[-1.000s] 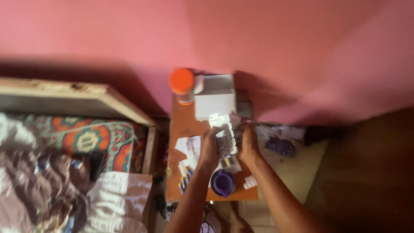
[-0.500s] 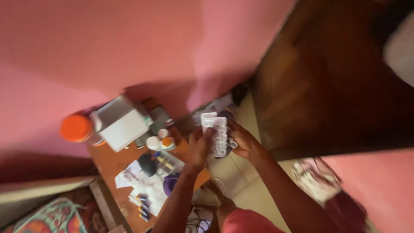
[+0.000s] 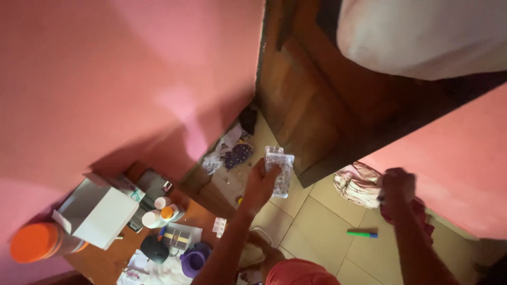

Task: Tidying up a bedroom by wrapping an iron's cord and organizing various items and medications on a nightstand.

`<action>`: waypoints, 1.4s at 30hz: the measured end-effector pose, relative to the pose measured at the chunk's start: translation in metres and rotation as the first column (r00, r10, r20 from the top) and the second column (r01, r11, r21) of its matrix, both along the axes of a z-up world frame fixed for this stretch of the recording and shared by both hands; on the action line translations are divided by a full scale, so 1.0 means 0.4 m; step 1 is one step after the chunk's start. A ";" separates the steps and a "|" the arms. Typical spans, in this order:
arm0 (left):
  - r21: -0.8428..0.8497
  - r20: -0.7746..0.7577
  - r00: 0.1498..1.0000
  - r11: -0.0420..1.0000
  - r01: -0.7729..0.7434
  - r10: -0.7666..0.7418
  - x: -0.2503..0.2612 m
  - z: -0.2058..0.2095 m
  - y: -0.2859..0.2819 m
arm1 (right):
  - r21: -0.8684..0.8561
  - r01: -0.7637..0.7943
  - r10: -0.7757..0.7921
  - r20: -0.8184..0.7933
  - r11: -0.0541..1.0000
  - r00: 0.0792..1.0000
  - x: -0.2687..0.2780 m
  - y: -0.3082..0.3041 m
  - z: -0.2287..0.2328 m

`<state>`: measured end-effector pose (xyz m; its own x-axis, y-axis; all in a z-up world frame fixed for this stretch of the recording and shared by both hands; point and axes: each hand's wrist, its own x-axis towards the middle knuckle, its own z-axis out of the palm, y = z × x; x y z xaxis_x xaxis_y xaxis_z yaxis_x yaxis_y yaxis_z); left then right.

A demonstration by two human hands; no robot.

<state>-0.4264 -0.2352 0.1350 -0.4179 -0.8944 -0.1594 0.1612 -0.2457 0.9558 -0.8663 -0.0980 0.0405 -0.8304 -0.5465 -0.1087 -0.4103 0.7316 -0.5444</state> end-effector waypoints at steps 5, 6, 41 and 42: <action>-0.080 -0.020 1.000 0.997 0.018 -0.019 -0.021 0.062 -0.022 | 0.178 0.208 -0.076 -0.557 0.962 0.827 0.038 0.036 0.126; -0.090 -0.023 1.000 0.996 0.016 -0.018 -0.024 0.053 -0.029 | 0.168 0.207 -0.080 -0.559 0.964 0.825 -0.005 0.039 0.039; 0.245 0.171 0.209 0.164 -0.955 0.963 0.743 -0.214 0.590 | -0.452 -0.781 0.643 0.761 0.430 -0.086 1.502 0.004 0.010; 0.249 0.173 0.201 0.154 -0.956 0.964 0.750 -0.218 0.599 | -0.448 -0.787 0.640 0.763 0.424 -0.090 1.509 0.011 -0.001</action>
<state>-0.1262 0.0043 0.0479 0.7373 -0.5067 -0.4468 0.4710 -0.0886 0.8777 -0.2626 -0.0936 0.0400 0.5708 -0.6936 -0.4395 -0.2067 0.3966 -0.8944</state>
